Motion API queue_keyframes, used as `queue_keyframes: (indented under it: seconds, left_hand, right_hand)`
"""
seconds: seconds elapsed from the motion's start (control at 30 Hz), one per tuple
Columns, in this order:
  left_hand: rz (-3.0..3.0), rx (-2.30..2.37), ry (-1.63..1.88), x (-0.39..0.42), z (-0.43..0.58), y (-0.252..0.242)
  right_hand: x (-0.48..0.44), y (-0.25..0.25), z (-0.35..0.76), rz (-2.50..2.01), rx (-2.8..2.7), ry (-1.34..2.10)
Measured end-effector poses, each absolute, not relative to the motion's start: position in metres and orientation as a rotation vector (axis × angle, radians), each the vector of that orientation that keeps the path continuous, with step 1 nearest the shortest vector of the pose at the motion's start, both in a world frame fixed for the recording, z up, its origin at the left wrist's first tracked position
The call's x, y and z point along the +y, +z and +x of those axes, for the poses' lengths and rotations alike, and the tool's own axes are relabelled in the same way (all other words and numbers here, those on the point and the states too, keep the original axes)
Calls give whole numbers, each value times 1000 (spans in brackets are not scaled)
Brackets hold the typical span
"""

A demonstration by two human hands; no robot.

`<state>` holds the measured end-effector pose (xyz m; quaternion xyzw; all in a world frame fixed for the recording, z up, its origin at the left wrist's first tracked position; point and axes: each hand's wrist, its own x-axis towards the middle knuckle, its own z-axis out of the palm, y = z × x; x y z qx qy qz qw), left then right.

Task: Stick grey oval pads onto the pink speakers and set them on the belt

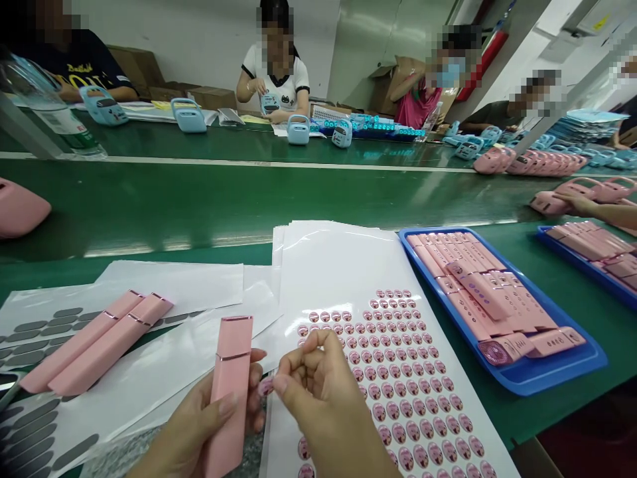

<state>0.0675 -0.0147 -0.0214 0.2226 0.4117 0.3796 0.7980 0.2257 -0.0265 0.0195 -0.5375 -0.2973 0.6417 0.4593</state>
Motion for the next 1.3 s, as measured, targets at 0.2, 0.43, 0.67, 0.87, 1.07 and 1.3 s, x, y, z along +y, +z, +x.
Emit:
queue_keyframes:
  seconds: [0.2, 0.43, 0.67, 0.87, 1.07, 1.3]
  left_hand:
    - [383, 685, 694, -14, 65, -23]
    - [416, 696, 581, -18, 71, -36]
    - [553, 780, 586, -23, 71, -35]
    - [612, 763, 604, -24, 72, -36]
    - [593, 720, 615, -25, 72, -41]
    - [582, 681, 617, -26, 72, -45]
  right_hand:
    - [-22, 26, 234, -1434, -669, 1394]
    - [-23, 31, 222, -1525, -723, 1379]
    - [-23, 36, 209, -1603, -840, 1306]
    - [-23, 35, 204, -1702, -925, 1248]
    - [-23, 31, 205, -1692, -933, 1209]
    - [-23, 37, 203, -1792, -1019, 1184]
